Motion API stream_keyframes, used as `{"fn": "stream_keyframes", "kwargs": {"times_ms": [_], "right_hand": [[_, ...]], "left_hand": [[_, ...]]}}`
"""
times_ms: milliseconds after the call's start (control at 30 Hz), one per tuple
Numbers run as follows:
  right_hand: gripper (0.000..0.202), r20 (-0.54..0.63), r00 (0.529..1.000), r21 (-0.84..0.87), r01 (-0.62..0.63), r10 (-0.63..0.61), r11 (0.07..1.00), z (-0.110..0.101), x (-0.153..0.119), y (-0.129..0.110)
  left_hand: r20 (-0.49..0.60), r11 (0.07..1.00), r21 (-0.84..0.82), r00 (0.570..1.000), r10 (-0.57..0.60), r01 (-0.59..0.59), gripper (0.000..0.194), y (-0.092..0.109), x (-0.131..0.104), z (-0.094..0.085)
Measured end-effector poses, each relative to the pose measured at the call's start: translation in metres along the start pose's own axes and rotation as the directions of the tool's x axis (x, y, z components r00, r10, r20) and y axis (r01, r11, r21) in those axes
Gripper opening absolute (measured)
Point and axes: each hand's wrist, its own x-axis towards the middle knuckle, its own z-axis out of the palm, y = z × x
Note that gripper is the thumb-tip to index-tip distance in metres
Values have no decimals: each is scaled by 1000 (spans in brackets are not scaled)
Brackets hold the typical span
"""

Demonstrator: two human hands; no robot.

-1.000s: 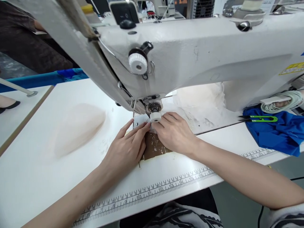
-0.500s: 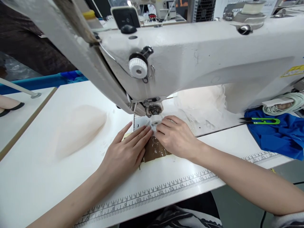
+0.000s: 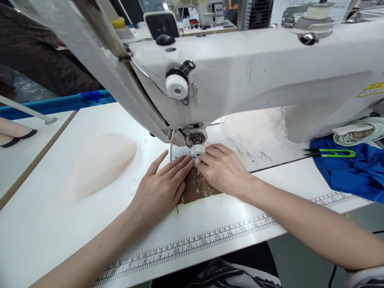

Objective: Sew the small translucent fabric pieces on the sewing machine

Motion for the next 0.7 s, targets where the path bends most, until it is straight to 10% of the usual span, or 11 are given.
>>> {"fn": "stream_keyframes", "kwargs": {"times_ms": [700], "right_hand": [[18,86,992,119,-106,96,987,-4,-3,-1]], "left_hand": [[-43,995,28,995,-93,94,35,-2,6,1]]}}
